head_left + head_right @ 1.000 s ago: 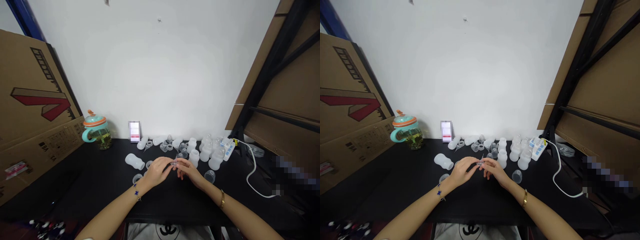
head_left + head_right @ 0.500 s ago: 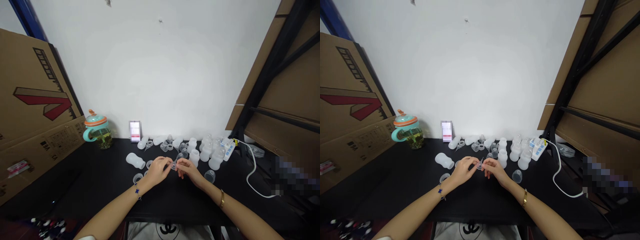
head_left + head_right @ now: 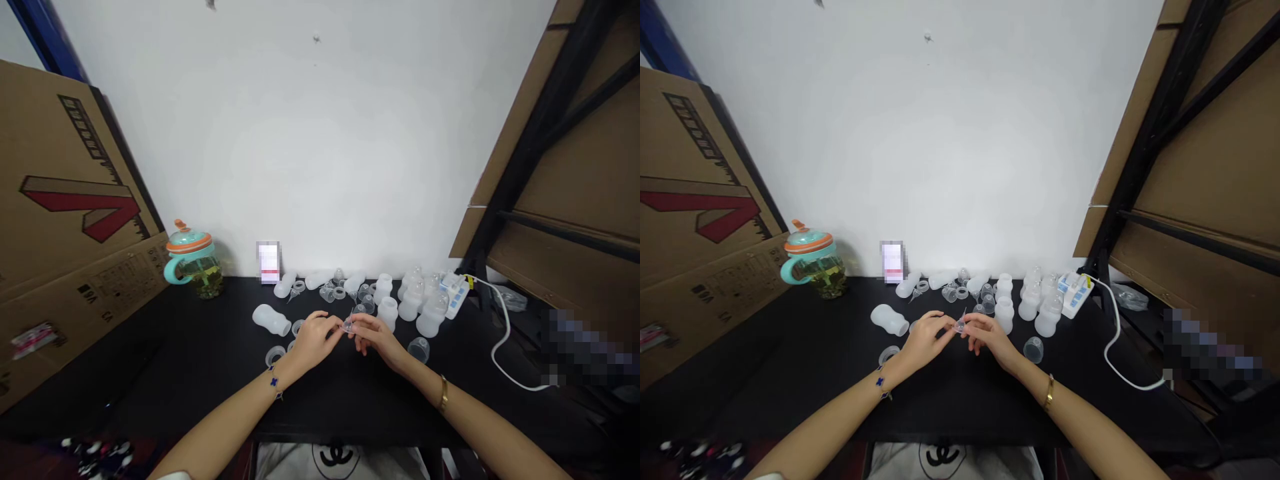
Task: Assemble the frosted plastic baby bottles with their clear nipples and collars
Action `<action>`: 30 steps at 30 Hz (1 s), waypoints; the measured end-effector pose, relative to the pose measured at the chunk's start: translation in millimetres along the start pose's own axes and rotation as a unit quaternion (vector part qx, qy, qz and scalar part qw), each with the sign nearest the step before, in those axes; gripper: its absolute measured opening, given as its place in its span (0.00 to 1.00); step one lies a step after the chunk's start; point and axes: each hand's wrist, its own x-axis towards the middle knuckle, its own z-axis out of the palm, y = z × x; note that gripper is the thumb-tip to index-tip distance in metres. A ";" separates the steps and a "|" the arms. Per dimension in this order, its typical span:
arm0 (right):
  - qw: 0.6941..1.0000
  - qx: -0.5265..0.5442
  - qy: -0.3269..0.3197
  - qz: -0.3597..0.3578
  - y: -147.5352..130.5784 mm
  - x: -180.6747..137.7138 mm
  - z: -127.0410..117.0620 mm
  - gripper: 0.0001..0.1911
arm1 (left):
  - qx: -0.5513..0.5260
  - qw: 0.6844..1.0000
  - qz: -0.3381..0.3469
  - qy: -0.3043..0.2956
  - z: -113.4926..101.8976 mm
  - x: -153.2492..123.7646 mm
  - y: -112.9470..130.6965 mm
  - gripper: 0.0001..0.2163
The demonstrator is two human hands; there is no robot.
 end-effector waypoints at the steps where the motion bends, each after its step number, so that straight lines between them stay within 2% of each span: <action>1: 1.000 -0.003 0.001 0.001 -0.2 0.0 0.3 0.19 | 0.002 1.000 -0.001 -0.002 -0.2 0.1 0.4 0.05; 8: 1.000 -0.010 0.010 -0.011 -1.3 0.2 0.9 0.17 | 0.016 1.000 -0.002 0.007 0.7 -0.7 1.8 0.05; 30: 1.000 -0.010 0.003 -0.006 -2.2 -1.7 -0.5 0.20 | 0.037 0.999 0.010 0.017 -2.4 0.9 -0.7 0.07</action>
